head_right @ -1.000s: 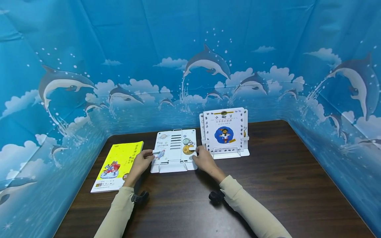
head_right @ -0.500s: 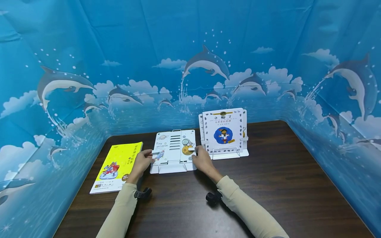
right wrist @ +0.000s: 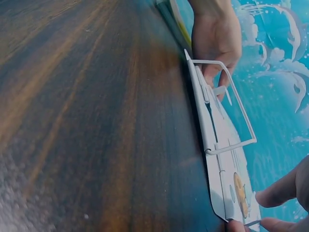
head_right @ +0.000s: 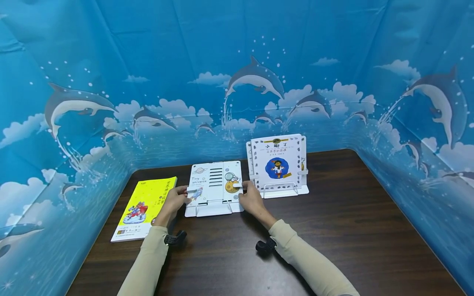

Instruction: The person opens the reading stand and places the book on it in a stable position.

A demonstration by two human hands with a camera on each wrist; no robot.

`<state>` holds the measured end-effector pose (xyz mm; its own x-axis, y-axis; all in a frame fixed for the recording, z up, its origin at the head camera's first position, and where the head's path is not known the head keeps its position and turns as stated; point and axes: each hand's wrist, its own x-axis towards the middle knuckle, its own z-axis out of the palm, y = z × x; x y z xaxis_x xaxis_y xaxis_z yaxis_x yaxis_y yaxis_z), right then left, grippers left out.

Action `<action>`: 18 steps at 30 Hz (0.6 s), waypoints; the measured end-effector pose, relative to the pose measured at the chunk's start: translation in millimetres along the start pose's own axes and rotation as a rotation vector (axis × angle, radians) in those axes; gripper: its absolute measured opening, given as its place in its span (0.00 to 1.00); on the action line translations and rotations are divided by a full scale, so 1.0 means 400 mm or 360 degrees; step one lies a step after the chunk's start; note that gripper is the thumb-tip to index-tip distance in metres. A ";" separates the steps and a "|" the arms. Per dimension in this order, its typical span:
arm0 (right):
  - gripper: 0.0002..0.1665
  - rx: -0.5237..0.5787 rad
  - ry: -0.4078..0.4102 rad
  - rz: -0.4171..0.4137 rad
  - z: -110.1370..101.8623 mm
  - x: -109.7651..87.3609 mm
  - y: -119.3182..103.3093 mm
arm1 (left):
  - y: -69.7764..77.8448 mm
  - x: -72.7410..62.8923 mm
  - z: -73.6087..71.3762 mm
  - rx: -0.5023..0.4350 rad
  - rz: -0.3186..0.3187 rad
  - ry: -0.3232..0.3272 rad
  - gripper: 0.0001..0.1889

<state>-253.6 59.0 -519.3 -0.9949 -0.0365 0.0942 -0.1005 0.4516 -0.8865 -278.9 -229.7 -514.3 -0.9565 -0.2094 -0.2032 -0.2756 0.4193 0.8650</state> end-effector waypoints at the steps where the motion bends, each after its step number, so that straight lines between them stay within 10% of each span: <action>1: 0.25 0.0007 -0.0001 0.0001 0.000 0.000 0.000 | 0.000 -0.001 -0.001 -0.0008 -0.0002 -0.0004 0.31; 18: 0.27 -0.0054 -0.0025 -0.0092 -0.011 0.024 -0.017 | -0.046 -0.012 -0.018 -0.0296 0.0118 0.0007 0.35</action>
<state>-262.4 59.6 -510.4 -0.9875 -0.0771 0.1376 -0.1578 0.4784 -0.8638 -268.7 -242.9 -525.9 -0.9730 -0.1880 -0.1342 -0.1816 0.2631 0.9475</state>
